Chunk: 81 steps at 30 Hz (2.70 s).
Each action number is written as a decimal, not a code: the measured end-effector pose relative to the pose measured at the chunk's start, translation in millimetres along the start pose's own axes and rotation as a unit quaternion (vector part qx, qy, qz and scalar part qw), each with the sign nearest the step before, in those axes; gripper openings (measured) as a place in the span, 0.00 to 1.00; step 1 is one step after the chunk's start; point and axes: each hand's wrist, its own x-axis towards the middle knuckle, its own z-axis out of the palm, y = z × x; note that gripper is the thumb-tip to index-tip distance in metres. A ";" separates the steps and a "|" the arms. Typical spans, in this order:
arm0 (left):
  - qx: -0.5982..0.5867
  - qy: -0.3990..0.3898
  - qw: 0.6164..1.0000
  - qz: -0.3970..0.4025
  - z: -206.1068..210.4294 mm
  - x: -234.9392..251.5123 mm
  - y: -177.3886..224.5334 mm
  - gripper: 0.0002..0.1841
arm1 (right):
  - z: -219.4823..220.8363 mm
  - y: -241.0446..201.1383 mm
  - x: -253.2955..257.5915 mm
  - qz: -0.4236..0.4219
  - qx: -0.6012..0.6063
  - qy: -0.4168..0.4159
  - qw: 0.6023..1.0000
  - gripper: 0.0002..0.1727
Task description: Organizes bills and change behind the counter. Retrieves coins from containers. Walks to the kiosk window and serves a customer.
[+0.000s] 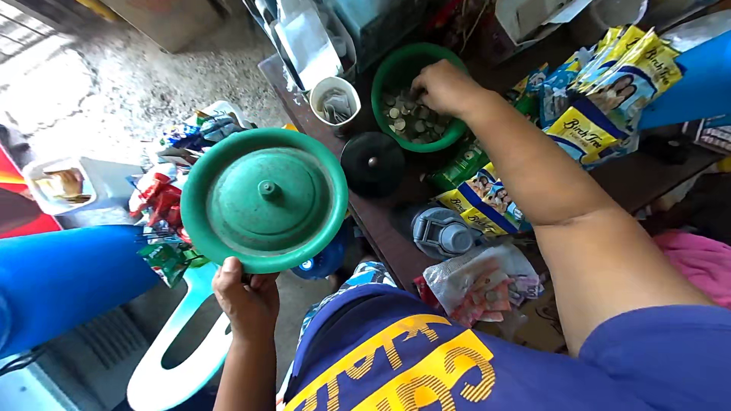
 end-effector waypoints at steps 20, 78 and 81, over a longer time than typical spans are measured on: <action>-0.011 -0.019 1.000 -0.014 3.1 -0.1 -1.8 0.18 | 30.0 -19.0 10.3 0.065 -0.020 -0.043 0.997 0.19; -0.067 -0.021 0.992 -0.101 12.3 -13.7 -25.3 0.17 | 43.0 -6.3 32.2 0.022 -0.038 0.088 0.995 0.19; -0.072 -0.021 0.992 -0.097 10.7 -15.1 -24.9 0.17 | 39.1 -11.8 31.3 0.040 -0.035 0.079 0.995 0.24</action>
